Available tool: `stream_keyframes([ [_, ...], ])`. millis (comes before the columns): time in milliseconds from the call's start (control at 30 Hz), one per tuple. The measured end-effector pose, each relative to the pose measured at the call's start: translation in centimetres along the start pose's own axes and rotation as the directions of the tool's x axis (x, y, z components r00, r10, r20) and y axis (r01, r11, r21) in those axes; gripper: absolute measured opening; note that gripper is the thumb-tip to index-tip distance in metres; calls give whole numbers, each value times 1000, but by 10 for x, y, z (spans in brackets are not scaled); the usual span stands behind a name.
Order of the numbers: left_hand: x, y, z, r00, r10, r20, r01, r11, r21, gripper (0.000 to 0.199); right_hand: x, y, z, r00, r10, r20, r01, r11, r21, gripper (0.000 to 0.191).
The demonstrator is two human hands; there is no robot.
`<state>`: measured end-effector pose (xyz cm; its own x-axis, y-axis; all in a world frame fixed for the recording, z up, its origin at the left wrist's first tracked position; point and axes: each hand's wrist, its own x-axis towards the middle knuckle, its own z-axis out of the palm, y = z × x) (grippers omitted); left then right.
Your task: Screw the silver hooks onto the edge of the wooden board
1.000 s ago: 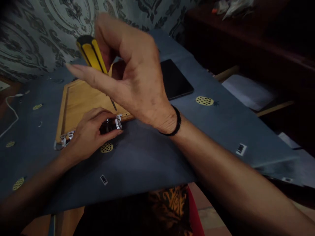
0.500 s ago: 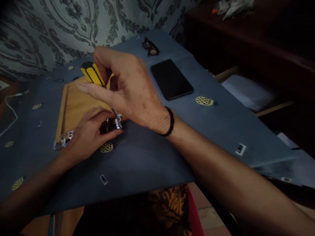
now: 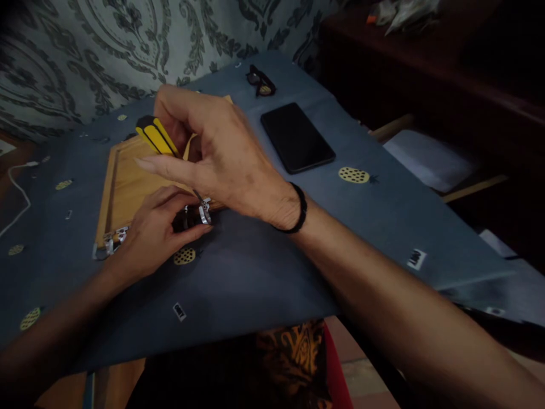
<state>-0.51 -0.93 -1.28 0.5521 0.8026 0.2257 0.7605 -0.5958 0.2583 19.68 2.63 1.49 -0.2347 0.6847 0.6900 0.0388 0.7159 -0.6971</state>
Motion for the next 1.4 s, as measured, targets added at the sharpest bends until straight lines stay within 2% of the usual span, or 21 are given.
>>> stream_keyframes([
  [133, 0, -1, 1, 1000, 7, -8, -7, 1000, -8, 24, 1, -8, -7, 988, 66, 139, -71, 997, 32, 50],
  [200, -1, -1, 1, 1000, 9, -21, -10, 1000, -7, 25, 1, -11, -8, 988, 79, 135, -84, 996, 33, 52],
  [400, 1, 0, -1, 1000, -2, 13, 3, 1000, -30, 26, -3, -1, 4, 993, -62, -101, 50, 992, -114, 57],
  [533, 1, 0, 0, 1000, 11, -14, -11, 1000, -28, 27, -7, -3, 11, 971, -64, -229, 32, 989, -143, 54],
  [700, 0, -1, 0, 999, 23, -25, -23, 1000, 0, 27, -5, -18, 8, 931, -110, -348, 50, 983, -178, 51],
  [767, 0, -1, 0, 999, 32, -24, -32, 999, -3, 29, -4, -19, 6, 930, -127, -345, 47, 972, -231, 48],
  [867, 1, -1, 0, 999, 40, -27, -40, 999, 5, 30, -5, -15, 5, 955, -73, -287, -1, 968, -251, 43],
  [1033, 1, 1, -1, 999, 32, -17, -31, 999, 18, 28, -5, -4, 7, 960, -125, -252, 55, 962, -267, 46],
  [1133, 1, 1, -1, 999, 29, -15, -28, 999, 29, 29, -5, -1, 8, 961, -132, -241, 80, 974, -211, 47],
  [1400, 0, 0, 0, 999, 41, -11, -41, 999, 34, 31, -5, 1, 8, 970, -138, -198, 91, 969, -231, 52],
])
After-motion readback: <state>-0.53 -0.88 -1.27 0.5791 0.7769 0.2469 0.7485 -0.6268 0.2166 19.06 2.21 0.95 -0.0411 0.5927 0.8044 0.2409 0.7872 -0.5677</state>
